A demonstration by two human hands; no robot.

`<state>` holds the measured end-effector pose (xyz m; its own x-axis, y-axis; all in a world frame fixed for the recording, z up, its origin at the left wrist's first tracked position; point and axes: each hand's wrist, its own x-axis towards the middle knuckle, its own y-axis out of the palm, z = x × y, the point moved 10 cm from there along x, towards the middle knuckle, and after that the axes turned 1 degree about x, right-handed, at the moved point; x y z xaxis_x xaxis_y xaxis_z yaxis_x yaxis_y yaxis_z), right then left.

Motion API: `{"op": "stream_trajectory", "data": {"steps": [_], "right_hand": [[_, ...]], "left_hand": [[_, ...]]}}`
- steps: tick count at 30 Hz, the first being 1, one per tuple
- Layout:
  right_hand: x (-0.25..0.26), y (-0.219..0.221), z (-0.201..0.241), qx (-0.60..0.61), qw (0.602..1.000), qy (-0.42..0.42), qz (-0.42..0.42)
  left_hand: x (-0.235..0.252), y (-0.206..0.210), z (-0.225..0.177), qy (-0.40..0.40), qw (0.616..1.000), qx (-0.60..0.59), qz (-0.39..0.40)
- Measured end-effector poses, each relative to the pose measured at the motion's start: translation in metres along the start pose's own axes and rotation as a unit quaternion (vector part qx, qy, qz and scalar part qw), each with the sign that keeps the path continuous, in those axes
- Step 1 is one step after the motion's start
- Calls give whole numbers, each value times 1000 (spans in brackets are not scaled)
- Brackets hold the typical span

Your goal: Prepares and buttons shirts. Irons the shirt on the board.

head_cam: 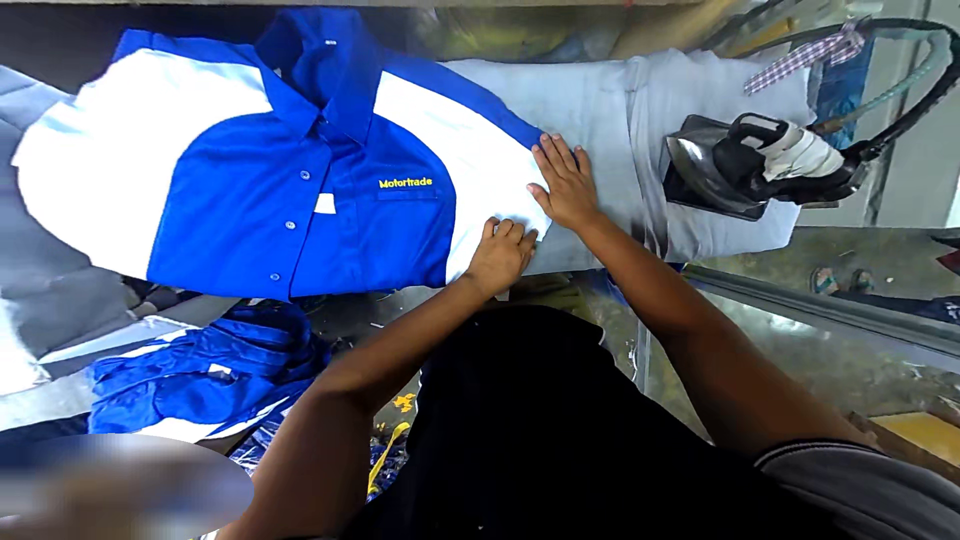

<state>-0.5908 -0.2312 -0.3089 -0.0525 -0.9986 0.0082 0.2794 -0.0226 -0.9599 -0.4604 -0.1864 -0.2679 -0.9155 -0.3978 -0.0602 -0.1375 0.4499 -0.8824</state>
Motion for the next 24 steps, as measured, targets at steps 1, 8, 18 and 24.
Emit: {"op": "stream_trajectory", "data": {"steps": [1, 8, 18, 24], "right_hand": [[-1, 0, 0, -2, 1000, 1, 3], [0, -3, 2, 5, 1000, -1, -7], [-6, -10, -24, 5, 999, -51, 12], [2, -50, -39, 118, 982, 4, 144]], "left_hand": [[1, 3, -3, -2, 1000, 7, 9], [28, 1, -4, -81, 995, -38, -47], [35, 20, -19, -161, 983, 72, -56], [25, 34, -26, -179, 975, 96, -90]]}}
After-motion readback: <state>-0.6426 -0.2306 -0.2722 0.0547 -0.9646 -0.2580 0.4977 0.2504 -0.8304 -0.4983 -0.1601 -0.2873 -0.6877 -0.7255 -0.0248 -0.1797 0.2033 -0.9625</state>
